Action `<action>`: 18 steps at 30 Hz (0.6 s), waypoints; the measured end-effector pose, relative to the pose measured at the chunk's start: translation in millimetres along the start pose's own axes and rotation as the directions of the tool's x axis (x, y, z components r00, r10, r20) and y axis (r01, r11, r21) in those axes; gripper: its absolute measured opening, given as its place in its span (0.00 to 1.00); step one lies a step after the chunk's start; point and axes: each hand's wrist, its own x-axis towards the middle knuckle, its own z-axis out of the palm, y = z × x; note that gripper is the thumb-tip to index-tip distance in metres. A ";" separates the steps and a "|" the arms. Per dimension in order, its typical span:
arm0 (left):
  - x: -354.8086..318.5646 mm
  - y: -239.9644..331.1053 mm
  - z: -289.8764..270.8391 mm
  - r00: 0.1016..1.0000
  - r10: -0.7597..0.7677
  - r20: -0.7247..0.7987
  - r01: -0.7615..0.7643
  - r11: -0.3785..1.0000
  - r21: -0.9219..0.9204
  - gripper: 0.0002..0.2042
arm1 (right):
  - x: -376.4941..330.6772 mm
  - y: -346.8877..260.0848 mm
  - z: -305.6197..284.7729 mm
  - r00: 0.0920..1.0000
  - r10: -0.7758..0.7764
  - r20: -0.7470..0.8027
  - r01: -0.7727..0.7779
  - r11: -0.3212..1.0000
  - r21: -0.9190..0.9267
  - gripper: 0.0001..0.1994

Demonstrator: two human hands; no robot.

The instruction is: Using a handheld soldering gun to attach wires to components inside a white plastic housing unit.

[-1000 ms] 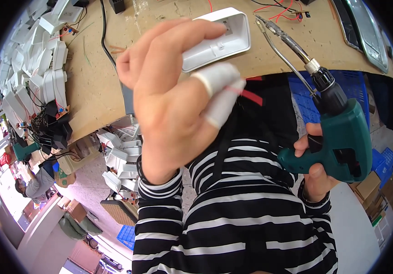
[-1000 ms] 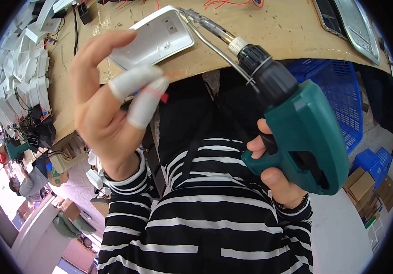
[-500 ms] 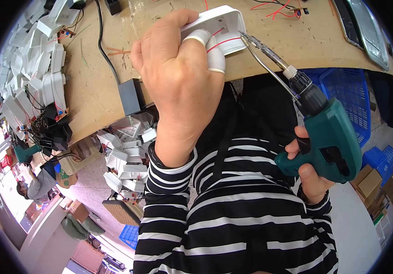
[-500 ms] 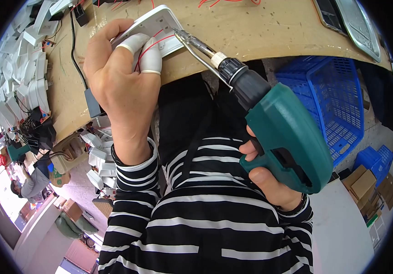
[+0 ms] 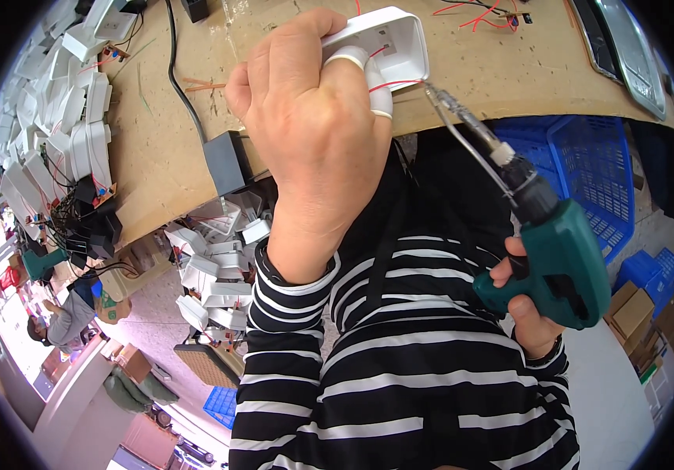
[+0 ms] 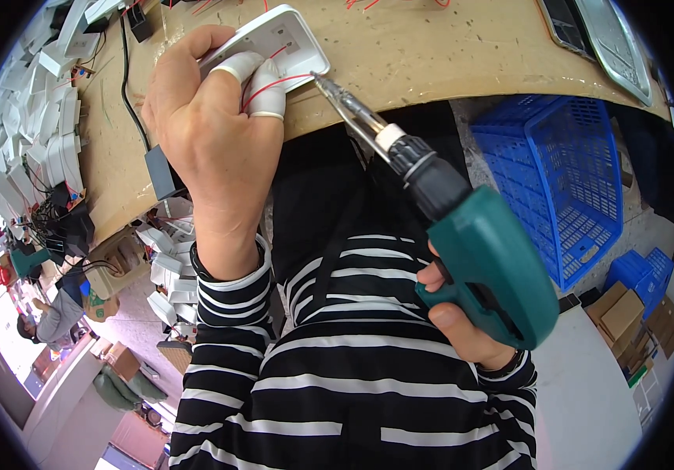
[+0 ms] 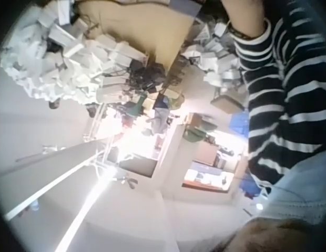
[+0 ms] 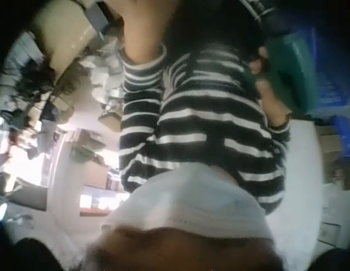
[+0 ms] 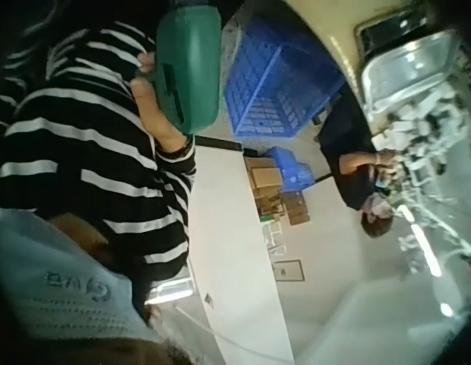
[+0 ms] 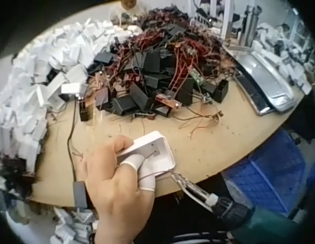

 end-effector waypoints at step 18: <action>0.5 -0.1 -0.3 1.000 0.016 0.023 -0.017 0.999 0.035 0.06 | 13.1 -2.0 -4.8 0.963 -0.264 0.050 0.268 0.949 -0.167 0.26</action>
